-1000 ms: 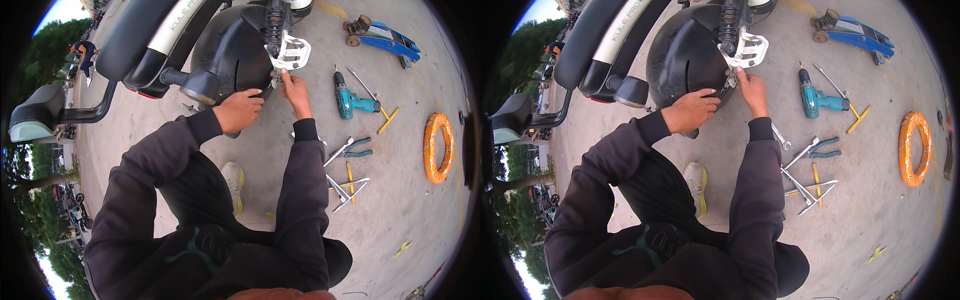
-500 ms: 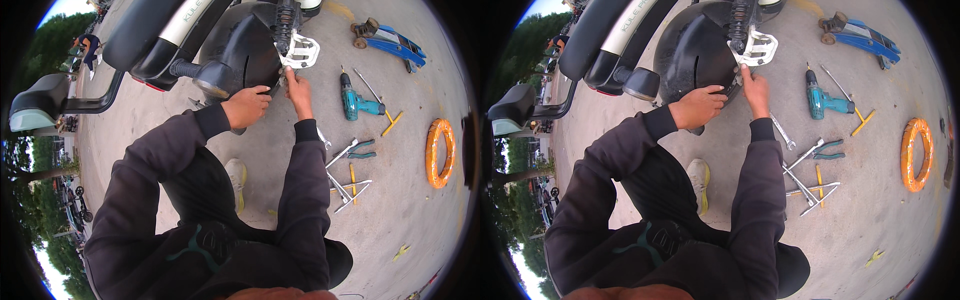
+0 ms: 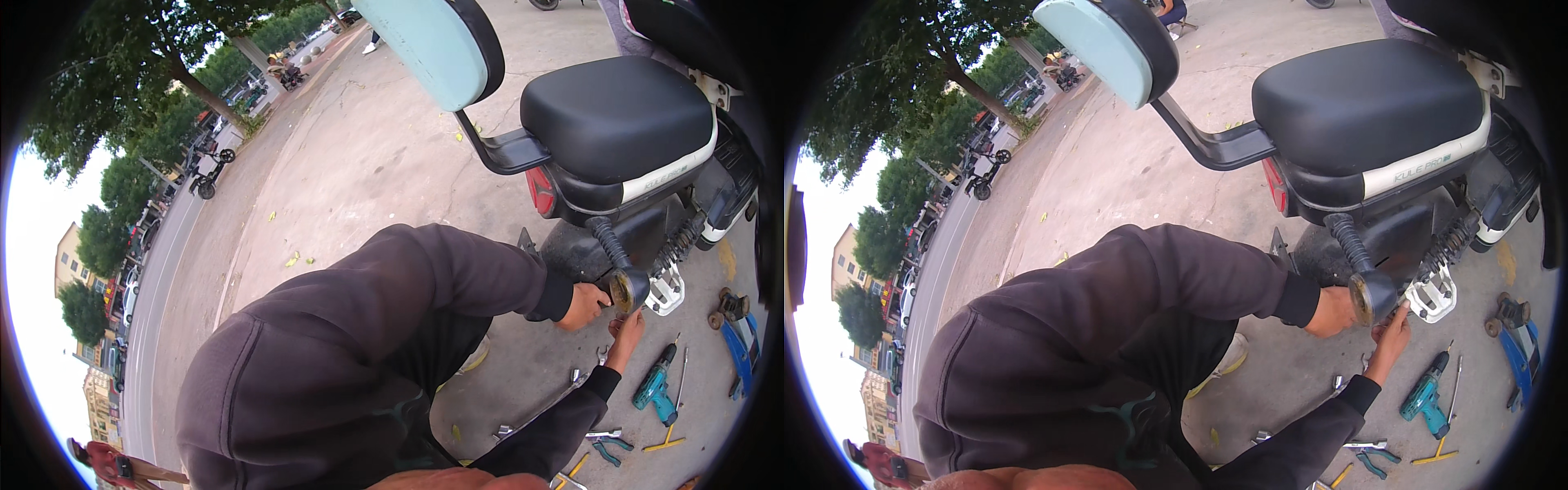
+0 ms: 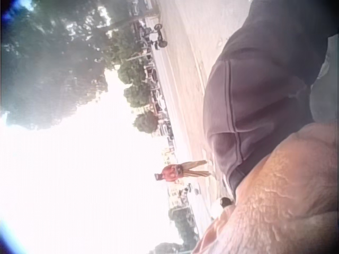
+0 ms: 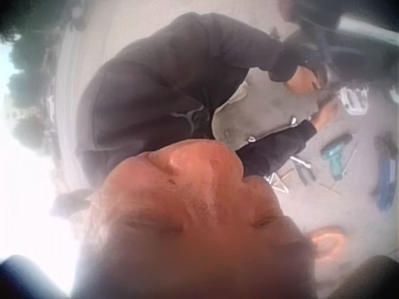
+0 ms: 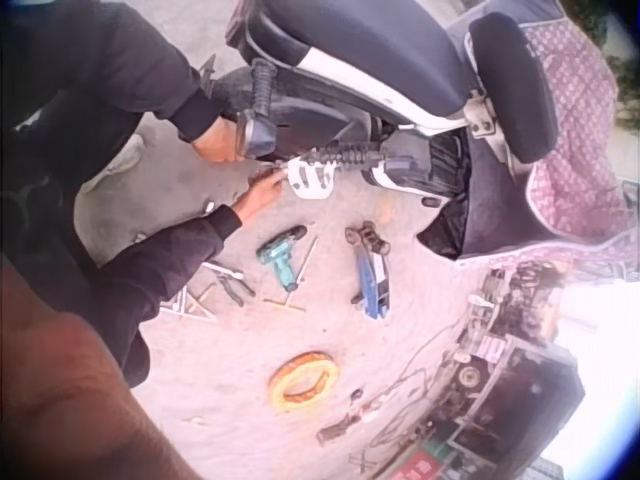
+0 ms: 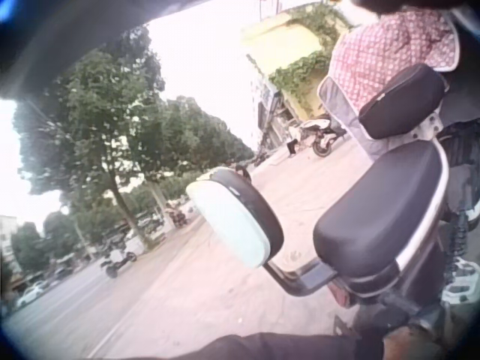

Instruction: The person works on the rear section of a white scooter, using a cordless drill and hand wrenches to remove and reattach a black plastic cover near the rear wheel and suspension. The person also removes a side panel and adjusts components under the seat area.

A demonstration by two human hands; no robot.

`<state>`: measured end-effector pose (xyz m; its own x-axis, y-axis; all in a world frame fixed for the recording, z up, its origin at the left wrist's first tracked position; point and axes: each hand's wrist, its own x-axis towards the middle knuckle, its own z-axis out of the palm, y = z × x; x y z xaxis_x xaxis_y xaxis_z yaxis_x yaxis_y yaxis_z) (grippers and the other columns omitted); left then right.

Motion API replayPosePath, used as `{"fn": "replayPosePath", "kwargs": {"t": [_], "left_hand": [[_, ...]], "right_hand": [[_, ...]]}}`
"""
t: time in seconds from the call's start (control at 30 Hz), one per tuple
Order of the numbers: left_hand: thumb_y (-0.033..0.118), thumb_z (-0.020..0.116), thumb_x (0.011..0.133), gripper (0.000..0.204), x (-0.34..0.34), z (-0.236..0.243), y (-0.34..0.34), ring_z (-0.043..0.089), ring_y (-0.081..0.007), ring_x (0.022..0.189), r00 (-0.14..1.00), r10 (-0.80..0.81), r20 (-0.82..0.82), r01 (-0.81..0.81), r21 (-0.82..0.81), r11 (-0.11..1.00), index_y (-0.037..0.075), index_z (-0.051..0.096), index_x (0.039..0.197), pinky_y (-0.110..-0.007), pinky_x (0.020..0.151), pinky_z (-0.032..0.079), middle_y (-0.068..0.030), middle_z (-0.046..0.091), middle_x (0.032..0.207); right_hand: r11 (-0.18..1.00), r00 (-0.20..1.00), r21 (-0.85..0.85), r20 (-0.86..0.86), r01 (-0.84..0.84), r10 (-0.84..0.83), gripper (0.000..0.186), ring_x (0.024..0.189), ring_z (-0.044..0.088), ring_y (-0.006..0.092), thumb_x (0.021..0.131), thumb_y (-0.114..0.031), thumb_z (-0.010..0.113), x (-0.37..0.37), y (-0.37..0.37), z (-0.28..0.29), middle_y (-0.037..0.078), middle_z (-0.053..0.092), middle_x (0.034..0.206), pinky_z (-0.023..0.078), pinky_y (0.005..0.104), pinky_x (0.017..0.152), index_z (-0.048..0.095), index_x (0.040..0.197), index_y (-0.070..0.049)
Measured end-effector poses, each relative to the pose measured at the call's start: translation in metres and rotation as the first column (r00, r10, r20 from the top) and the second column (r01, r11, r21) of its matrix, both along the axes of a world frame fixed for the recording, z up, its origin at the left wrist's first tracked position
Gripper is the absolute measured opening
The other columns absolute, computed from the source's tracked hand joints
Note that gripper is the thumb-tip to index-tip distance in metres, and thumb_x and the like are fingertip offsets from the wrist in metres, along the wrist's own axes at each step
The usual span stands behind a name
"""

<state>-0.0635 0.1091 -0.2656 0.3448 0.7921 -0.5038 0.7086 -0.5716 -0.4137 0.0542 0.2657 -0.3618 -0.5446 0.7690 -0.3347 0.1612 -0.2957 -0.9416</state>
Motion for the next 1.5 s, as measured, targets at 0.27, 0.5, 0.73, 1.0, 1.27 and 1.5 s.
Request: {"fn": "replayPosePath", "kwargs": {"t": [0.27, 0.5, 0.73, 1.0, 1.27, 1.5], "left_hand": [[0.025, 0.057, 0.087, 0.024, 0.001, 0.016, 0.013, 0.058, -0.0143, 0.114, 0.989, -0.145, 0.027, 0.14, 0.126, 0.982, 0.021, 0.077, 0.099, -0.035, 0.103, 0.04, 0.007, 0.07, 0.11], [0.025, 0.052, 0.091, 0.028, 0.006, 0.026, 0.018, 0.056, -0.0114, 0.117, 0.987, -0.156, -0.034, 0.158, 0.054, 0.986, 0.022, 0.075, 0.107, -0.035, 0.108, 0.035, 0.0071, 0.069, 0.118], [0.027, 0.055, 0.089, 0.026, 0.004, 0.028, 0.005, 0.056, -0.0128, 0.119, 0.988, -0.155, -0.025, 0.155, -0.01, 0.988, 0.022, 0.076, 0.105, -0.035, 0.109, 0.034, 0.0086, 0.069, 0.118], [0.028, 0.052, 0.092, 0.027, -0.001, 0.022, 0.01, 0.057, -0.0145, 0.118, 0.993, -0.117, 0.027, 0.117, 0.003, 0.993, 0.021, 0.076, 0.105, -0.039, 0.113, 0.029, 0.0032, 0.069, 0.118], [0.023, 0.058, 0.084, 0.021, -0.013, 0.035, -0.016, 0.049, -0.0137, 0.127, 0.976, 0.016, 0.215, -0.03, 0.063, 0.998, 0.015, 0.076, 0.092, -0.042, 0.122, 0.019, 0.0019, 0.069, 0.108], [0.018, 0.061, 0.081, 0.018, 0.002, 0.062, 0.004, 0.05, -0.0167, 0.128, 0.967, -0.087, 0.24, 0.081, 0.033, 0.996, 0.014, 0.075, 0.093, -0.039, 0.121, 0.023, 0.0019, 0.069, 0.108]], "right_hand": [[0.934, 0.986, 0.352, -0.165, 0.064, -0.006, 0.026, 0.067, 0.056, 0.0088, 0.097, -0.028, 0.055, -0.001, 0.016, -0.027, 0.002, 0.057, 0.076, 0.045, 0.0236, 0.057, 0.06, 0.092, -0.003], [0.986, 0.99, 0.165, -0.144, 0.013, 0.011, 0.04, 0.083, 0.061, 0.0121, 0.1, -0.038, 0.056, 0.005, 0.028, -0.03, 0.007, 0.065, 0.099, 0.05, 0.0265, 0.065, 0.062, 0.11, 0.001], [0.997, 0.998, 0.06, 0.046, -0.054, 0.051, 0.044, 0.053, 0.048, 0.009, 0.1, -0.046, 0.055, -0.004, 0.011, -0.015, 0.0, 0.054, 0.065, 0.04, 0.0235, 0.048, 0.06, 0.092, -0.003], [0.958, 0.964, 0.284, -0.265, 0.044, 0.035, 0.042, 0.108, 0.057, 0.0167, 0.103, -0.034, 0.054, 0.001, -0.002, -0.024, 0.01, 0.062, 0.116, 0.047, 0.0394, 0.092, 0.058, 0.126, 0.001], [1.0, 0.999, 0.031, 0.039, 0.003, -0.004, 0.06, 0.05, 0.047, 0.0098, 0.093, -0.059, 0.06, -0.019, -0.014, 0.048, 0.001, 0.052, 0.06, 0.039, 0.0269, 0.045, 0.06, 0.071, -0.003], [0.922, 0.995, 0.384, 0.051, 0.054, -0.08, 0.056, 0.076, 0.06, 0.023, 0.097, -0.047, 0.059, 0.003, -0.013, 0.034, 0.02, 0.065, 0.079, 0.048, 0.0408, 0.073, 0.065, 0.094, 0.008]]}}
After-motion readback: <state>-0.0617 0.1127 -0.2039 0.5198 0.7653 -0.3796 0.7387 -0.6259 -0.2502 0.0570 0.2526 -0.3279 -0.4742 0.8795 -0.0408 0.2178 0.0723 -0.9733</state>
